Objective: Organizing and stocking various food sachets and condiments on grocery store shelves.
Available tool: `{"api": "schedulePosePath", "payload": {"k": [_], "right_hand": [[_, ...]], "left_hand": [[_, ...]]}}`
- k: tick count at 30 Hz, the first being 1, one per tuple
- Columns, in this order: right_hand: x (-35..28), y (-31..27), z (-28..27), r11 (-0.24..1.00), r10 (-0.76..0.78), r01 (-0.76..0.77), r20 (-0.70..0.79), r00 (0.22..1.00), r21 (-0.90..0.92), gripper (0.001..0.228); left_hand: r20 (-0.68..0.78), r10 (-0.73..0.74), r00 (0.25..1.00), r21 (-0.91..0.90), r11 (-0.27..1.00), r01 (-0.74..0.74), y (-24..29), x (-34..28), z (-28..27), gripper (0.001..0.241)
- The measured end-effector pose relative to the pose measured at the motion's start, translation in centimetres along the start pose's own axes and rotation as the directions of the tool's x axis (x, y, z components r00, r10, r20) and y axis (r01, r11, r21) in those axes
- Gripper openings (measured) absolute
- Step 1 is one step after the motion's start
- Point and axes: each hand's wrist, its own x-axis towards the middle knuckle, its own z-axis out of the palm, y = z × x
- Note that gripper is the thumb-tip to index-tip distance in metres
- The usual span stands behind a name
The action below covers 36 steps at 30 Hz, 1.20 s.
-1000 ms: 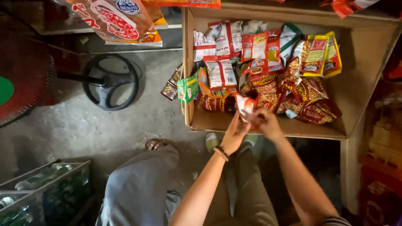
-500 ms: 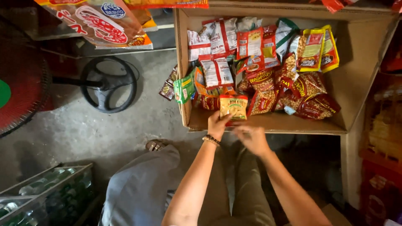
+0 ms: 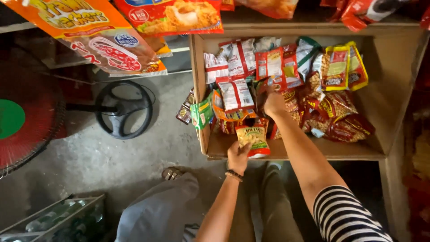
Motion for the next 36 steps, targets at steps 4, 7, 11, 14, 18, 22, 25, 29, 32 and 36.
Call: {"api": "schedulePosePath", "payload": {"k": [4,7,11,14,18,22,25,29,32,36], "right_hand": [[-1.3,-2.4,-1.3,0.987,-0.063,0.067,-0.03,0.998,0.144,0.043],[-1.8,-2.5,-2.1,0.979,0.009,-0.008,-0.005,1.0,0.204,0.032],[-2.1,-0.9,-1.8,0.974,0.12,-0.134,0.085,0.989,0.18,0.034],[-1.5,1.1,0.6,0.911,0.271,-0.304,0.151,0.951,0.278,0.036],[-1.4,4.2,3.9,0.886,0.342,-0.321,-0.002,0.94,0.334,0.03],[-5.6,2.2,0.4,0.9,0.35,-0.296,-0.126,0.928,0.321,0.029],[-8.2,2.6,-2.1,0.605,0.367,-0.192,-0.056,0.929,0.773,0.02],[-15.8,3.4,-3.8,0.113,0.349,-0.112,0.066,0.935,0.987,0.006],[-20.4,5.7,-2.9,0.077,0.386,-0.141,0.101,0.917,0.987,0.008],[-25.7,3.4,-7.1,-0.121,0.45,-0.158,0.196,0.871,0.98,0.011]], "left_hand": [[-0.005,0.037,0.999,0.011,0.999,-0.037,1.4,-0.5,0.3,0.012],[-0.009,0.086,0.996,0.101,0.991,-0.085,1.0,-0.4,0.5,0.014],[-0.025,0.027,0.999,0.167,0.986,-0.022,0.5,-0.8,0.3,0.018],[-0.018,0.023,1.0,0.193,0.981,-0.02,2.1,-1.0,0.5,0.018],[0.03,0.08,0.996,0.14,0.987,-0.084,2.0,-0.6,0.5,0.02],[0.048,-0.005,0.999,0.046,0.999,0.003,2.9,-0.9,0.8,0.022],[-0.004,-0.039,0.999,-0.034,0.999,0.039,5.7,0.1,2.0,0.056],[0.124,0.071,0.99,0.129,0.988,-0.087,1.5,-0.2,0.8,0.045],[0.19,0.041,0.981,0.166,0.983,-0.073,-1.5,0.7,2.7,0.031],[0.128,-0.5,0.857,-0.123,0.849,0.514,5.3,-0.8,9.1,0.035]]}}
